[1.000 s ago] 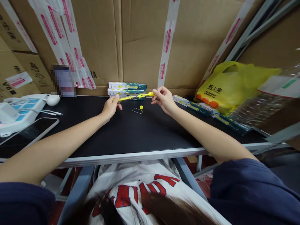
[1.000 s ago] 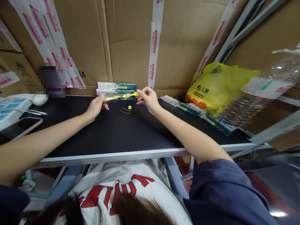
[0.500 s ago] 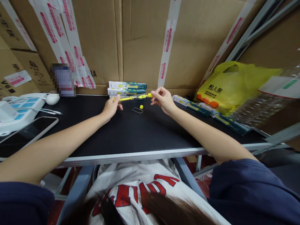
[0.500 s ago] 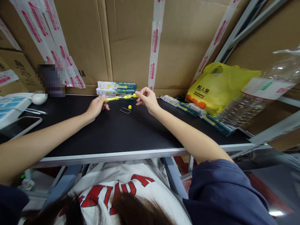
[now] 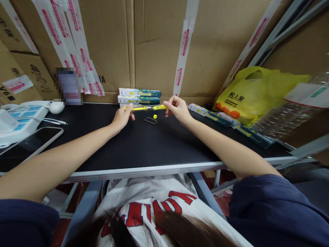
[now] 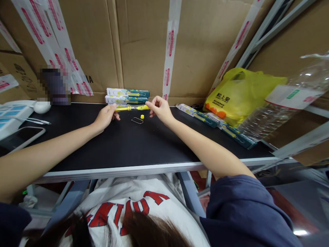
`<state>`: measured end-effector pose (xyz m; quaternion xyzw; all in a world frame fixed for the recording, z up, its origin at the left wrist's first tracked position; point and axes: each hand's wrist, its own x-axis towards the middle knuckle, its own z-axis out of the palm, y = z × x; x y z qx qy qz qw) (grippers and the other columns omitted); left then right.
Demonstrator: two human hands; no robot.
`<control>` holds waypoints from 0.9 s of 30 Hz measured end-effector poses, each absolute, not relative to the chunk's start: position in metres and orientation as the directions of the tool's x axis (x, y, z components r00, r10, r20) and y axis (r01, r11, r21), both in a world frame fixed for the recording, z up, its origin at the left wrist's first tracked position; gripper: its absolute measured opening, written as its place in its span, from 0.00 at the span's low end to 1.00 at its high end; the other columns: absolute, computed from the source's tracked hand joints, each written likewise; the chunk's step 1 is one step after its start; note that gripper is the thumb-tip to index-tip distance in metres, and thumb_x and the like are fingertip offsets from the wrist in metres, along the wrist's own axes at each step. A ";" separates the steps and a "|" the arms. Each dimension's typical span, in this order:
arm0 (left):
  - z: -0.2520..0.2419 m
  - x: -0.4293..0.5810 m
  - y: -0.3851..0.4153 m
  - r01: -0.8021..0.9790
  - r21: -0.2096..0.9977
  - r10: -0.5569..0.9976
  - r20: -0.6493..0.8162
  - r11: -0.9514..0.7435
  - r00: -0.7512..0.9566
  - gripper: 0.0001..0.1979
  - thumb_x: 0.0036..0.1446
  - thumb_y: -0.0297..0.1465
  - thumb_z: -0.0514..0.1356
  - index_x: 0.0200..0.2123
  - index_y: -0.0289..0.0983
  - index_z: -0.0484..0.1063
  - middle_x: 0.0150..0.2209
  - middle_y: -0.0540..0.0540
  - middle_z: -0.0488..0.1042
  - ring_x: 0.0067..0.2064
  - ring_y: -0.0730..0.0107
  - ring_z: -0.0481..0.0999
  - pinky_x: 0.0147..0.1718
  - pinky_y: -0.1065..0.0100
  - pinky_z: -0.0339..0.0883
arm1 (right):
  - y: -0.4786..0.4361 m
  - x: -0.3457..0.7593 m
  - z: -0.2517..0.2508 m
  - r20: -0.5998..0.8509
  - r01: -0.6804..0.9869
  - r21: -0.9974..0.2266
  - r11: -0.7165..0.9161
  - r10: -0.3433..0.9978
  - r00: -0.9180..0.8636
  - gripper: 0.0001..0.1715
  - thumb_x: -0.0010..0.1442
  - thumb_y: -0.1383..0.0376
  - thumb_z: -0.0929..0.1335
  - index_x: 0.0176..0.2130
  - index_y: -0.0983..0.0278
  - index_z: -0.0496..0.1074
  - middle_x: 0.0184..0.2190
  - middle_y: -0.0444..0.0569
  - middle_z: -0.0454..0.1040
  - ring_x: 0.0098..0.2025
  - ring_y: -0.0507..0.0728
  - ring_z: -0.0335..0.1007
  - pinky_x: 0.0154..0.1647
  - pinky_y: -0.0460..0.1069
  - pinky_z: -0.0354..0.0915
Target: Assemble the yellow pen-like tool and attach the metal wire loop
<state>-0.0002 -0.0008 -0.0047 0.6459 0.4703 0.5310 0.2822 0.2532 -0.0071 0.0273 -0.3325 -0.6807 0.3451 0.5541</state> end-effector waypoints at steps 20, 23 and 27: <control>0.001 0.002 -0.007 0.328 0.851 0.894 0.446 -0.410 -0.037 0.16 0.66 0.40 0.51 0.28 0.39 0.64 0.19 0.50 0.71 0.25 0.72 0.72 0.29 0.69 0.64 | -0.004 0.261 0.031 0.451 0.082 -0.861 0.502 0.828 -0.335 0.28 0.54 0.43 0.70 0.36 0.59 0.58 0.17 0.37 0.72 0.14 0.47 0.61 0.15 0.43 0.61; 0.000 0.001 -0.006 0.340 0.840 0.889 0.457 -0.422 -0.026 0.16 0.66 0.41 0.51 0.29 0.39 0.65 0.19 0.50 0.72 0.26 0.71 0.71 0.29 0.69 0.63 | -0.004 0.260 0.030 0.457 0.101 -0.854 0.511 0.827 -0.328 0.29 0.55 0.40 0.69 0.34 0.59 0.58 0.14 0.36 0.69 0.12 0.46 0.56 0.13 0.42 0.57; -0.001 0.001 -0.006 0.357 0.828 0.884 0.468 -0.432 -0.016 0.16 0.66 0.42 0.51 0.29 0.39 0.66 0.20 0.50 0.72 0.26 0.71 0.71 0.30 0.68 0.62 | -0.007 0.258 0.027 0.443 0.107 -0.864 0.492 0.843 -0.304 0.30 0.55 0.37 0.67 0.32 0.59 0.57 0.12 0.35 0.66 0.11 0.45 0.51 0.11 0.41 0.52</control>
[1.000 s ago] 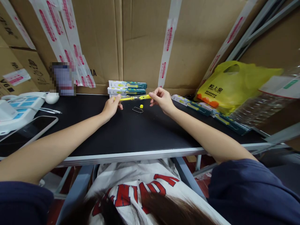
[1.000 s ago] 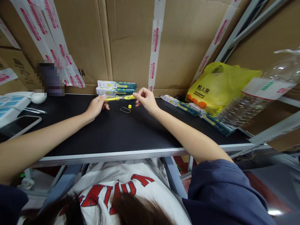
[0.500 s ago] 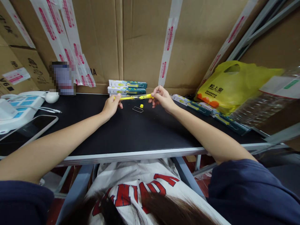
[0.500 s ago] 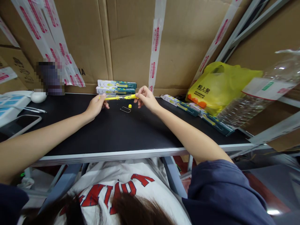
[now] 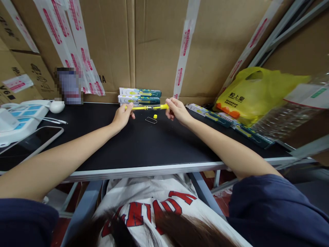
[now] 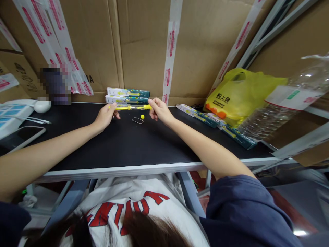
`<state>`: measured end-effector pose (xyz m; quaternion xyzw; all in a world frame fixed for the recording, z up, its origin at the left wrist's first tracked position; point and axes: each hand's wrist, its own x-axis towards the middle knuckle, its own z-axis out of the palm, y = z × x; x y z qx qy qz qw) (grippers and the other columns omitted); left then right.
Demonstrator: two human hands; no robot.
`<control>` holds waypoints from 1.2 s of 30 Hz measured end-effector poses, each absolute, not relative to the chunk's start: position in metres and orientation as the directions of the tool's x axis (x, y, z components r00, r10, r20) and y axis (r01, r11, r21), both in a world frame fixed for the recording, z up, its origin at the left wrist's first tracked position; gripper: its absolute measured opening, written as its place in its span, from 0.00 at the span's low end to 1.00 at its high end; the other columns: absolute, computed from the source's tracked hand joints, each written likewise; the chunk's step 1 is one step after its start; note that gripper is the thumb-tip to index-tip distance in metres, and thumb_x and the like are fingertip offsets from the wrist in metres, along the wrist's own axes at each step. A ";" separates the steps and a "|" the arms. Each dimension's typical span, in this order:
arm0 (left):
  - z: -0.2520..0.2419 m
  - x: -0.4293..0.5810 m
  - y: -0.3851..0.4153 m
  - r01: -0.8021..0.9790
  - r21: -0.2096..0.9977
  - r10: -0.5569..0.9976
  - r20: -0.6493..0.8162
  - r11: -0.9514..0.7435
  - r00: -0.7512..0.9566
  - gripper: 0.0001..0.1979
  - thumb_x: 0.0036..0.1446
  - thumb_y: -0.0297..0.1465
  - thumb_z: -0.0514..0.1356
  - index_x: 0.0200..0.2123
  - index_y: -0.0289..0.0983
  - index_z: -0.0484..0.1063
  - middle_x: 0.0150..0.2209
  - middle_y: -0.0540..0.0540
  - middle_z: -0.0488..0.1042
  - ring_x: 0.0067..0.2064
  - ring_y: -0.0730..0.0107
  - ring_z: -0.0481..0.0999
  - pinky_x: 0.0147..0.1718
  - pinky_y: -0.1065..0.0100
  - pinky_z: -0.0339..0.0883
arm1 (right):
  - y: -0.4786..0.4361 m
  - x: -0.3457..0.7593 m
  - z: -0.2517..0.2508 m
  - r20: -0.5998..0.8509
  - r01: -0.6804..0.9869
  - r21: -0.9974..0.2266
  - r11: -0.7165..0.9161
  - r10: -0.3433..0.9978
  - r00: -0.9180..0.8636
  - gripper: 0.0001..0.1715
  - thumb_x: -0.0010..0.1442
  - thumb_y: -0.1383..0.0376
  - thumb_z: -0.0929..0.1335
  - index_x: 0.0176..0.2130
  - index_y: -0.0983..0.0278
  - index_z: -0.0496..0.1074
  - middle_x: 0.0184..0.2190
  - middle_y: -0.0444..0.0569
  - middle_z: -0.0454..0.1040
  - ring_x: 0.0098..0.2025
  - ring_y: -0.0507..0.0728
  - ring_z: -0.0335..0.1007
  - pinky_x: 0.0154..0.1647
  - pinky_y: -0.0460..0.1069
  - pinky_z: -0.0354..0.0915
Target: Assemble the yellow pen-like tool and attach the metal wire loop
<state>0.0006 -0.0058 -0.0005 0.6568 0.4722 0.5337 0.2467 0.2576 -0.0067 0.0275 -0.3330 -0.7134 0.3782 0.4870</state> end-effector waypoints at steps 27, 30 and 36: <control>0.003 0.004 -0.006 0.207 0.897 0.906 0.414 -0.390 -0.088 0.19 0.64 0.43 0.55 0.25 0.38 0.61 0.20 0.53 0.61 0.20 0.78 0.63 0.22 0.72 0.62 | 0.000 0.265 0.035 0.565 0.061 -0.786 0.615 0.755 -0.333 0.30 0.44 0.48 0.78 0.38 0.59 0.65 0.33 0.42 0.66 0.28 0.47 0.61 0.24 0.44 0.65; 0.003 0.004 -0.006 0.200 0.901 0.907 0.409 -0.385 -0.095 0.19 0.65 0.41 0.55 0.24 0.38 0.61 0.21 0.52 0.62 0.21 0.78 0.62 0.22 0.72 0.61 | -0.002 0.265 0.037 0.563 0.064 -0.787 0.613 0.757 -0.333 0.30 0.44 0.49 0.78 0.38 0.60 0.66 0.33 0.42 0.66 0.28 0.48 0.61 0.24 0.44 0.64; 0.000 0.001 -0.002 0.223 0.884 0.894 0.438 -0.410 -0.093 0.18 0.65 0.42 0.55 0.25 0.39 0.61 0.20 0.52 0.62 0.21 0.77 0.64 0.23 0.72 0.62 | -0.009 0.264 0.044 0.577 0.071 -0.787 0.613 0.772 -0.268 0.26 0.48 0.48 0.76 0.35 0.60 0.64 0.29 0.41 0.65 0.24 0.48 0.60 0.22 0.46 0.63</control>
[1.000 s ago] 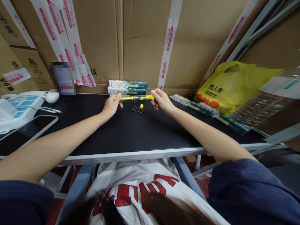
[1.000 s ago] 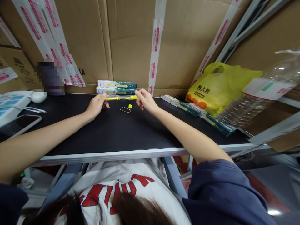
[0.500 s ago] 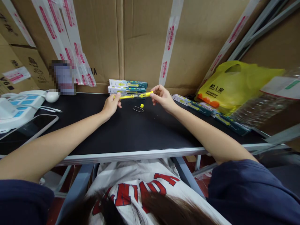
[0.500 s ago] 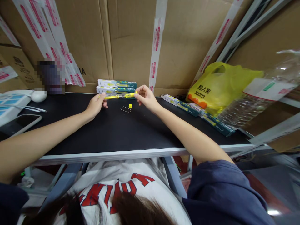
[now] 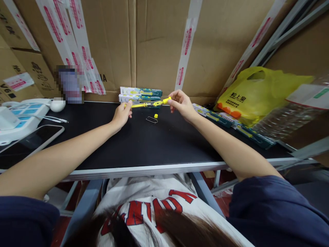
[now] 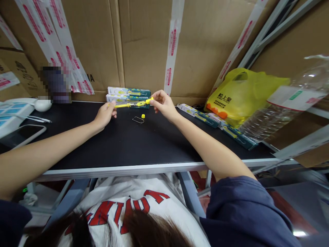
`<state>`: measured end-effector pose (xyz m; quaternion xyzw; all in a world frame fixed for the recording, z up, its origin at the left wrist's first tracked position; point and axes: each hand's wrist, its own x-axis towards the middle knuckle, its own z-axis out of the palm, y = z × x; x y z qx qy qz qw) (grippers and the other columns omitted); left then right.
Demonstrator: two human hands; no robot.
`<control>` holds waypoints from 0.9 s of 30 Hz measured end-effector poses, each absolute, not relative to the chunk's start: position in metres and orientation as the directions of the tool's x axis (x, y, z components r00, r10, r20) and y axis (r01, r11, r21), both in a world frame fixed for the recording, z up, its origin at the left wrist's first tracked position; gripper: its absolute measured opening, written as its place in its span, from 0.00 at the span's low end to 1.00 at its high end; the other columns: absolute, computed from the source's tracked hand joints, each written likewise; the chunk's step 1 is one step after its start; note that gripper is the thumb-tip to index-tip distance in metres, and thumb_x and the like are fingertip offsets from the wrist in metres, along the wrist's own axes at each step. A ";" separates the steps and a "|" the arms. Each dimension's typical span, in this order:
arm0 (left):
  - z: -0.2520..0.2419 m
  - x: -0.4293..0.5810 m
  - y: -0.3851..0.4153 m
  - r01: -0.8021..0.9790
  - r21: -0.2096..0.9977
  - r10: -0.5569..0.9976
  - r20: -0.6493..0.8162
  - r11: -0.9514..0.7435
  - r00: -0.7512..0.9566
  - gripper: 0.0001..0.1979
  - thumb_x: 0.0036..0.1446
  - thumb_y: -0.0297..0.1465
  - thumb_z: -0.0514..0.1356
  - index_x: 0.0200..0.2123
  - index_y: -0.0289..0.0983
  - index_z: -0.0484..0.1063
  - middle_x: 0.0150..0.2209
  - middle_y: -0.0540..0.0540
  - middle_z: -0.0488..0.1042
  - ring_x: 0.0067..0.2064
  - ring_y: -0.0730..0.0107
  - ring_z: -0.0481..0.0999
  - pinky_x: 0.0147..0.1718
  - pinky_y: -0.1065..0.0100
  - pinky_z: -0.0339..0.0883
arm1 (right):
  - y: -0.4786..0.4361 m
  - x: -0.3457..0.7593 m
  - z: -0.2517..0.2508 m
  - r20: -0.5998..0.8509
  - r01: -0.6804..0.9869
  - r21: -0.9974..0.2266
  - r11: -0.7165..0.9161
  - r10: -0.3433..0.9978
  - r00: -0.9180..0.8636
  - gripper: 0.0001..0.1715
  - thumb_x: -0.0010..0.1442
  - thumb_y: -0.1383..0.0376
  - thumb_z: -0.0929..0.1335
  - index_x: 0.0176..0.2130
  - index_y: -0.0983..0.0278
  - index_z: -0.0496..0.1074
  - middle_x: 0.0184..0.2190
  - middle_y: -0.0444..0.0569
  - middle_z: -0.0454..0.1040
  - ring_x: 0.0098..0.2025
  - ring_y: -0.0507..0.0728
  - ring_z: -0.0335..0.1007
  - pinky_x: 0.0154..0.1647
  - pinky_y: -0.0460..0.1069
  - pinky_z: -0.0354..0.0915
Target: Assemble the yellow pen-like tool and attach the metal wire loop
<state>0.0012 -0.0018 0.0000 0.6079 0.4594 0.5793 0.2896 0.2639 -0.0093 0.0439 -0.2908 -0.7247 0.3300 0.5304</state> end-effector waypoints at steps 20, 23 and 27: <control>0.005 0.005 -0.008 0.184 0.909 0.913 0.396 -0.375 -0.094 0.19 0.66 0.38 0.54 0.24 0.37 0.62 0.20 0.53 0.60 0.20 0.81 0.62 0.21 0.76 0.61 | 0.000 0.268 0.035 0.658 0.187 -0.638 0.747 0.655 -0.371 0.25 0.54 0.46 0.73 0.39 0.60 0.63 0.31 0.43 0.65 0.29 0.50 0.61 0.24 0.45 0.64; 0.006 0.006 -0.009 0.166 0.915 0.916 0.386 -0.367 -0.107 0.18 0.66 0.37 0.54 0.24 0.36 0.62 0.21 0.53 0.61 0.20 0.81 0.61 0.20 0.76 0.61 | 0.001 0.270 0.035 0.725 0.300 -0.489 0.819 0.573 -0.383 0.19 0.57 0.53 0.72 0.41 0.59 0.63 0.34 0.45 0.66 0.32 0.51 0.63 0.28 0.46 0.65; 0.007 0.006 -0.010 0.167 0.918 0.920 0.378 -0.359 -0.101 0.18 0.67 0.36 0.54 0.24 0.36 0.62 0.20 0.54 0.60 0.20 0.81 0.61 0.20 0.77 0.61 | 0.002 0.274 0.035 0.793 0.442 -0.223 0.869 0.425 -0.436 0.11 0.60 0.64 0.68 0.42 0.60 0.63 0.38 0.47 0.66 0.33 0.51 0.64 0.30 0.48 0.65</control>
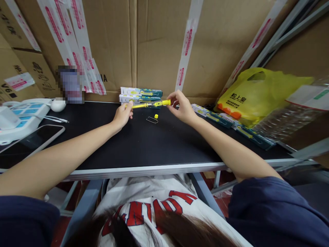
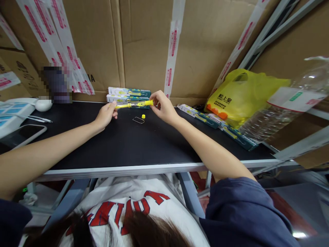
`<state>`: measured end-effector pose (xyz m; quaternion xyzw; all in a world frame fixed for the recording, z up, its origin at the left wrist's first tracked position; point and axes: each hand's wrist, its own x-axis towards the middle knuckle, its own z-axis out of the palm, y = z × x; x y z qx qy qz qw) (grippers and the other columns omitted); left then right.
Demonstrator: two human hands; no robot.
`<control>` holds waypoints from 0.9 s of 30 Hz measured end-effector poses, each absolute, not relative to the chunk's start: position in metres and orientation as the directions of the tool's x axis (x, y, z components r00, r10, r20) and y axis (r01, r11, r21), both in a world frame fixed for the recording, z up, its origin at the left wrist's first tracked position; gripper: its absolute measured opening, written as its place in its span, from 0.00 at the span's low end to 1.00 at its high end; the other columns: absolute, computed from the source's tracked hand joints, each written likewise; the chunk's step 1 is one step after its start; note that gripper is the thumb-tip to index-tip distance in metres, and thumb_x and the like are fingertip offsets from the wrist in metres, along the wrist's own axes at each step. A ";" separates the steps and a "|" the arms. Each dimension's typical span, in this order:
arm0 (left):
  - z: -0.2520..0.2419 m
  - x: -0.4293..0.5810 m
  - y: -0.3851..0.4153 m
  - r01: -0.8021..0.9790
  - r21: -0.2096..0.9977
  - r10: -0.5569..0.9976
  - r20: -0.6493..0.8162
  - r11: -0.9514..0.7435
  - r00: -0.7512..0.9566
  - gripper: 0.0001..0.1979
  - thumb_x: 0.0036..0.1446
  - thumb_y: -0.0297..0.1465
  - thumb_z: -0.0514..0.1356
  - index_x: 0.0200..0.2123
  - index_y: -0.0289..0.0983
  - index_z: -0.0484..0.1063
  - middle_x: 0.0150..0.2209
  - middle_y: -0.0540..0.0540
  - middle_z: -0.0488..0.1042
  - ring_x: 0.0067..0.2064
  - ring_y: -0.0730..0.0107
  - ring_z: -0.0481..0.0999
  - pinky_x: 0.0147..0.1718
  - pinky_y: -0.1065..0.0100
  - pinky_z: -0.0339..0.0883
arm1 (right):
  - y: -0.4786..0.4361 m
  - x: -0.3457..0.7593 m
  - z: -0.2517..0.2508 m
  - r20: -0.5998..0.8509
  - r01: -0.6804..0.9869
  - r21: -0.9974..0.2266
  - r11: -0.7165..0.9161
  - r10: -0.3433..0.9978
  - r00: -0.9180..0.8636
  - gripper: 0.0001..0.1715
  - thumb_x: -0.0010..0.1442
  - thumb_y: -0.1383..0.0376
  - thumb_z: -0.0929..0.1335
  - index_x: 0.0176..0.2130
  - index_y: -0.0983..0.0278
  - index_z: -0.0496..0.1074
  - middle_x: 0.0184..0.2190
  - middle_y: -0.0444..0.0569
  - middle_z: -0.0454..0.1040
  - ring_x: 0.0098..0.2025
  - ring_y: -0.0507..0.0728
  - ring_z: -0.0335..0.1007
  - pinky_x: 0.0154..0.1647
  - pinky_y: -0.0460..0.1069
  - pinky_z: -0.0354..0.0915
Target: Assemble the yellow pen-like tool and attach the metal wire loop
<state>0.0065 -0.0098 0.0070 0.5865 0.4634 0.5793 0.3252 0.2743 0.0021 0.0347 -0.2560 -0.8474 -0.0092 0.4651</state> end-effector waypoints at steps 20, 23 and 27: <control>0.009 0.009 -0.013 0.116 0.943 0.943 0.322 -0.312 -0.080 0.18 0.68 0.34 0.51 0.24 0.37 0.61 0.20 0.54 0.59 0.19 0.81 0.61 0.20 0.77 0.60 | 0.000 0.275 0.032 0.669 0.319 -0.566 0.760 0.650 -0.360 0.21 0.61 0.49 0.68 0.45 0.59 0.61 0.34 0.46 0.70 0.29 0.53 0.67 0.24 0.48 0.67; 0.007 0.008 -0.011 0.112 0.931 0.931 0.356 -0.347 -0.076 0.18 0.68 0.35 0.53 0.24 0.37 0.61 0.20 0.54 0.59 0.19 0.81 0.61 0.20 0.77 0.60 | 0.000 0.272 0.035 0.501 0.205 -0.785 0.585 0.794 -0.345 0.23 0.62 0.43 0.65 0.37 0.60 0.60 0.26 0.43 0.69 0.24 0.51 0.65 0.20 0.46 0.66; 0.005 0.005 -0.009 0.143 0.922 0.925 0.373 -0.361 -0.070 0.18 0.67 0.36 0.53 0.24 0.37 0.61 0.21 0.54 0.59 0.20 0.81 0.61 0.20 0.77 0.61 | 0.001 0.269 0.038 0.492 0.122 -0.812 0.571 0.782 -0.382 0.27 0.54 0.44 0.72 0.37 0.61 0.62 0.27 0.43 0.70 0.26 0.49 0.66 0.24 0.45 0.69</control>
